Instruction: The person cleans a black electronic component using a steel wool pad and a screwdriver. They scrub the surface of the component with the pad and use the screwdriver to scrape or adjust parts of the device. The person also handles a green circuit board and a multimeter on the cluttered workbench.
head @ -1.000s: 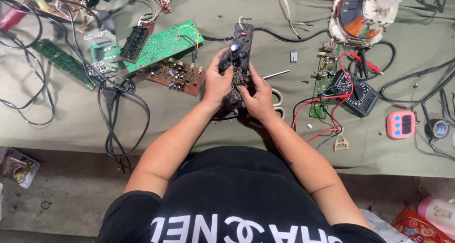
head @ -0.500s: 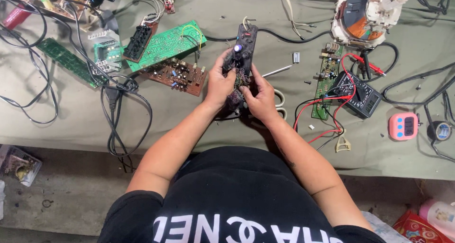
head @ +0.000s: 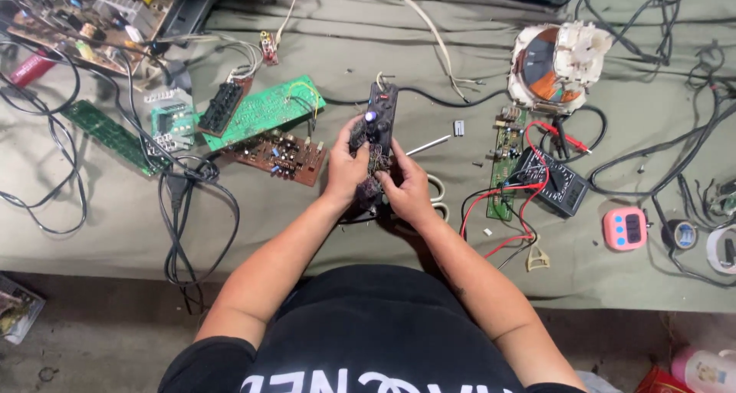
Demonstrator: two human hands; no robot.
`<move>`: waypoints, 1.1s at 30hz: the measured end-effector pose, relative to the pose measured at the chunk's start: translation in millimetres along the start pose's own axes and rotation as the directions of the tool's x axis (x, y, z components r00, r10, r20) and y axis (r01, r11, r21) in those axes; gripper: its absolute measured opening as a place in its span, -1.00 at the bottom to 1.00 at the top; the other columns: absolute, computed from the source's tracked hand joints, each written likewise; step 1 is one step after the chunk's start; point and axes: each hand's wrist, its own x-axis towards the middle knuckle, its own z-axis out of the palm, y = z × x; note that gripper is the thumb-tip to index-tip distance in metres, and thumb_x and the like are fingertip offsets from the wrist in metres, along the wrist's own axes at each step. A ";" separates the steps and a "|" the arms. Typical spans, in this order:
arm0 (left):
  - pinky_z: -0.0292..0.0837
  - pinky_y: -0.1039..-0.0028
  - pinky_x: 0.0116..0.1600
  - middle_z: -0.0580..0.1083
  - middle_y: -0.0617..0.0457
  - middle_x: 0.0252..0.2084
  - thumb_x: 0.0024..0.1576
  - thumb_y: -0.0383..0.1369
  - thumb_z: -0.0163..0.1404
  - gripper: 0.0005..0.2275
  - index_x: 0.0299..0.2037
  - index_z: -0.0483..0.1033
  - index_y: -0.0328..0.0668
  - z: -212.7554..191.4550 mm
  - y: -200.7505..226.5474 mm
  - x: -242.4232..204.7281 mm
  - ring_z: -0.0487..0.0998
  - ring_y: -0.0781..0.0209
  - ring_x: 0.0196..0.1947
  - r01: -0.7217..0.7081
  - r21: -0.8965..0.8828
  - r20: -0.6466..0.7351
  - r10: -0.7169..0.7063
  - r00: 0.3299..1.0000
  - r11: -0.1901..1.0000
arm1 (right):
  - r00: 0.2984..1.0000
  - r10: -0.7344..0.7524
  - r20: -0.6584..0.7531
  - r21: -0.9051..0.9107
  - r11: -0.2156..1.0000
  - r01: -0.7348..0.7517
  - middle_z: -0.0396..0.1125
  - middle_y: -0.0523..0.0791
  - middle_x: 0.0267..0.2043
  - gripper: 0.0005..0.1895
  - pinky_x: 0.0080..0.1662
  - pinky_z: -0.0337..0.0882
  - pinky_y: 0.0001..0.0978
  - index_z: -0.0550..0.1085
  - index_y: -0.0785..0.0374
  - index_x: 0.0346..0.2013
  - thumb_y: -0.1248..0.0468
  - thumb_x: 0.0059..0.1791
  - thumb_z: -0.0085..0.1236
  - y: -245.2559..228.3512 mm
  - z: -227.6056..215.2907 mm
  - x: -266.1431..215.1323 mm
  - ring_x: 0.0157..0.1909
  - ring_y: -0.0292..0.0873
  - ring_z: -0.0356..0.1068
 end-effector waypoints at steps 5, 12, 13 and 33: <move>0.17 0.07 0.42 0.45 -0.26 0.23 0.24 -0.60 -0.05 -0.61 0.29 0.43 -0.21 1.8 -6.9 -0.4 0.36 -0.09 0.31 0.021 -0.032 -0.052 -0.022 0.998 0.999 | 1.000 -0.004 0.001 0.009 1.000 0.004 0.47 0.13 0.04 -0.23 0.11 0.47 -0.13 0.32 0.29 0.39 0.37 -0.10 0.38 3.0 1.4 -3.1 0.09 0.06 0.49; 0.36 0.14 0.31 0.53 -0.23 0.13 0.26 -0.52 0.02 -0.69 0.22 0.49 -0.23 -0.7 -8.2 7.1 0.47 0.02 0.21 0.021 -0.020 -0.036 -0.022 0.999 1.000 | 1.000 0.021 -0.002 0.029 0.999 -0.021 0.47 0.15 0.06 -0.24 0.09 0.50 -0.14 0.32 0.29 0.38 0.35 -0.09 0.39 3.9 0.7 -2.3 0.13 0.06 0.48; 0.36 0.14 0.31 0.53 -0.23 0.13 0.26 -0.52 0.02 -0.69 0.22 0.49 -0.23 -3.8 -7.0 8.8 0.47 0.02 0.21 0.030 -0.015 -0.040 -0.031 0.999 0.999 | 1.000 0.029 0.003 0.034 0.999 -0.029 0.47 0.15 0.06 -0.24 0.09 0.50 -0.14 0.32 0.29 0.38 0.35 -0.09 0.39 10.1 -0.2 -1.4 0.13 0.06 0.48; 0.57 0.42 0.04 0.51 -0.02 -0.12 0.14 -0.48 0.04 -0.78 -0.01 0.52 -0.24 -47.6 10.9 -0.2 0.58 0.19 -0.10 0.202 -0.476 0.040 -0.209 0.977 0.856 | 0.859 0.497 0.126 0.638 0.622 -0.454 0.47 -0.10 -0.28 -0.78 -0.18 0.58 -0.45 0.52 0.29 -0.08 0.28 0.01 0.24 17.1 -10.1 8.6 -0.26 -0.28 0.53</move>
